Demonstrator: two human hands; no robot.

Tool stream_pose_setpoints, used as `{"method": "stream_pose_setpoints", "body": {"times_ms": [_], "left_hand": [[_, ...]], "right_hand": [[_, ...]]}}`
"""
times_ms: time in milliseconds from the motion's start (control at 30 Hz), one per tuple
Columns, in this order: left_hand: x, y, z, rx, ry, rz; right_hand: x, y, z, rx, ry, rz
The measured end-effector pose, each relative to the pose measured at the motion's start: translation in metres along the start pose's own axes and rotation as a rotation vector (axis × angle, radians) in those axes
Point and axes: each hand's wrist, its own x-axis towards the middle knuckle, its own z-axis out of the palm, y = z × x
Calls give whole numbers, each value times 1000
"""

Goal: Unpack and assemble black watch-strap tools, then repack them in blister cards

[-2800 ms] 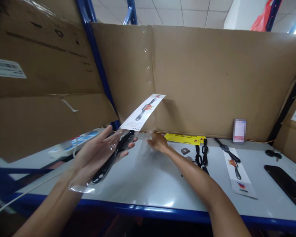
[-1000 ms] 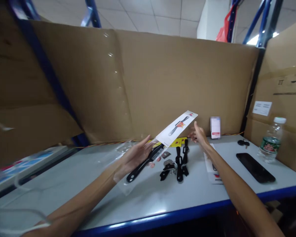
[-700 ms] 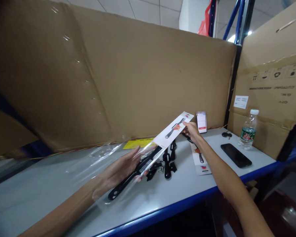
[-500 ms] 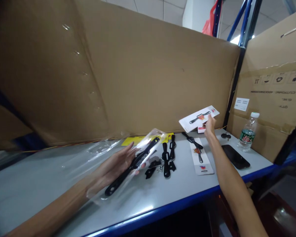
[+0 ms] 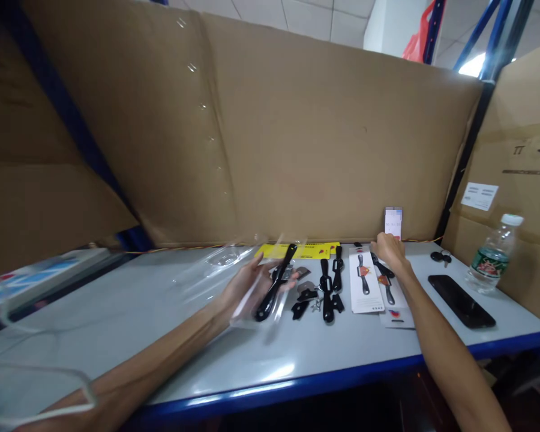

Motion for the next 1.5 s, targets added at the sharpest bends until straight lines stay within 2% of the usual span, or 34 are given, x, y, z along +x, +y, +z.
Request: {"method": "stream_pose_setpoints", "body": {"times_ms": [33,67,133,200,267,333,433,600,667,800,967,1133,1333,1500], "left_hand": [[1,-1,0,-19,-9,-6],[2,-2,0,-35,-18,-8],[2,-4,1,-61,-29,-4],[1,-5,3,-61,-51,-2],[-1,-7,7,-23,-92,-15],[-3,-11,10,44,-121,-14],[-5,-20,15,186,-108,70],[-8,-27,20,549,-22,191],[-7,-25,23,656,6,228],[-1,-19,33,772,55,258],[5,-18,41,766,1,234],[9,-19,35,730,19,179],[14,-14,19,636,9,198],[10,-13,22,524,-31,174]], "right_hand": [[-8,-12,5,-25,78,-97],[-19,-25,10,13,63,-209],[-46,-54,24,215,-105,-398],[-75,-78,39,334,-239,-487],[-98,-94,52,360,-320,-527],[-111,-101,62,350,-365,-527],[-116,-101,72,386,-446,-424],[-114,-96,75,721,-791,-231],[-113,-95,72,841,-850,-174],[-110,-93,64,928,-836,-120],[-102,-92,62,898,-786,-79],[-98,-88,71,937,-751,-28],[-94,-80,85,1039,-720,18],[-95,-78,88,1026,-668,23]]}}
